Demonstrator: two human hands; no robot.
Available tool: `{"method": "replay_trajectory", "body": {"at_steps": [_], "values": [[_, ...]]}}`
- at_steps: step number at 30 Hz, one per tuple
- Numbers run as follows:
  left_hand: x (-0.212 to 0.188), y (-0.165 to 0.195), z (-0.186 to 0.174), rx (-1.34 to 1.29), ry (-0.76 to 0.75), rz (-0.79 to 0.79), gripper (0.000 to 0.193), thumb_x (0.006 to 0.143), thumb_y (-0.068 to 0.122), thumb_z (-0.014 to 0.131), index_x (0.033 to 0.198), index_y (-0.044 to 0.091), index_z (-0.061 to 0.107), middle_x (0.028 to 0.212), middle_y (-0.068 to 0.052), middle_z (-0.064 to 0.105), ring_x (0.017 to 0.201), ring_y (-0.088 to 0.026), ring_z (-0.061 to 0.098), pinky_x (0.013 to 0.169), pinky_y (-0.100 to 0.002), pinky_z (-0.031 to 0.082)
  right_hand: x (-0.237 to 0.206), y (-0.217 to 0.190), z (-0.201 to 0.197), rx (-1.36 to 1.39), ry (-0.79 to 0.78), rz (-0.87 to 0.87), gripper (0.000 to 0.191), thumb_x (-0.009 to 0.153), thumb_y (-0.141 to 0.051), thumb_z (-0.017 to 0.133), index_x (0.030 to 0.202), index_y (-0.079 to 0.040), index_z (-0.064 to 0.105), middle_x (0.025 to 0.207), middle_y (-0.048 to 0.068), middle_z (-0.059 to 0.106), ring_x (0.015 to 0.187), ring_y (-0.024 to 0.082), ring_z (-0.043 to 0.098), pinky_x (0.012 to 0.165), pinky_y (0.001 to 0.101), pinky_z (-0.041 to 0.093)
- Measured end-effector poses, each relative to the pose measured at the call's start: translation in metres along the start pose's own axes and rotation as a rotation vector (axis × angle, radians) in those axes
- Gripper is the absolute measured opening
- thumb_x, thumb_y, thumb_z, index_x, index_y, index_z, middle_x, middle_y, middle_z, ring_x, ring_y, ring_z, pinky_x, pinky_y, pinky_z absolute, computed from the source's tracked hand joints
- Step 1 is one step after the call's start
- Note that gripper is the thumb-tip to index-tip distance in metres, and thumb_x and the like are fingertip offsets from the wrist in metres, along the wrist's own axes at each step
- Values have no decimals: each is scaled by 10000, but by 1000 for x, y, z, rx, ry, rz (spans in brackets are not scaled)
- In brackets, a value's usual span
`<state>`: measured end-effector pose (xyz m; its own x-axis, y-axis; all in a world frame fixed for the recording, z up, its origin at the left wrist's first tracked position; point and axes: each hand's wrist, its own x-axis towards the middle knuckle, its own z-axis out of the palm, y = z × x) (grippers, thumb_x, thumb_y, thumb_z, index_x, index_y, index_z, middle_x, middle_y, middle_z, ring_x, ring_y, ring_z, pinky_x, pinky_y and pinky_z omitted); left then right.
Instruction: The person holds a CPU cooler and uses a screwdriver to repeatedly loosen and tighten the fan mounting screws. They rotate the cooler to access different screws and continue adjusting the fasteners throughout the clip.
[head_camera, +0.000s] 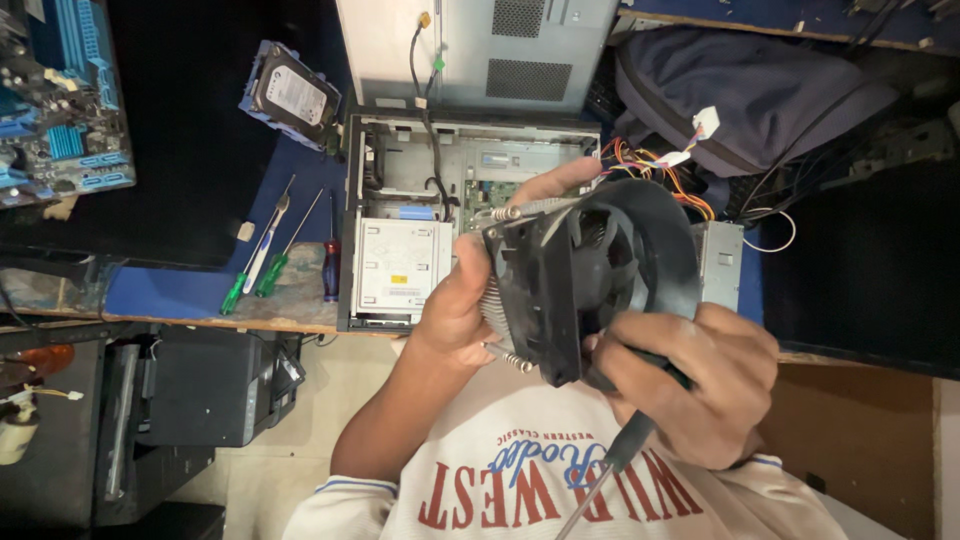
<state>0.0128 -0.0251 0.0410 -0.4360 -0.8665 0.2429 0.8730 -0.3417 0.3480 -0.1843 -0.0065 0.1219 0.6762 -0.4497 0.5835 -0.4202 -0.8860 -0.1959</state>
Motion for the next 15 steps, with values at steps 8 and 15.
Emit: {"method": "replay_trajectory", "body": {"at_steps": [8, 15], "values": [[3, -2, -5, -5, -32, 17, 1141, 925, 633, 757, 1649, -51, 199, 1389, -151, 577, 1248, -190, 602, 1098, -337, 491, 6, -4, -7, -48, -137, -23, 342, 788, -298, 779, 1012, -44, 730, 910, 103, 704, 662, 154, 656, 496, 275, 397], [5, -6, -11, -13, -5, 41, 1162, 906, 648, 757, 1656, -23, 176, 1389, -163, 567, 1274, -206, 596, 1126, -354, 490, 5, -7, 2, -78, -127, 5, 350, 757, -227, 810, 1039, -33, 740, 905, 81, 702, 636, 132, 632, 497, 263, 386]]}}
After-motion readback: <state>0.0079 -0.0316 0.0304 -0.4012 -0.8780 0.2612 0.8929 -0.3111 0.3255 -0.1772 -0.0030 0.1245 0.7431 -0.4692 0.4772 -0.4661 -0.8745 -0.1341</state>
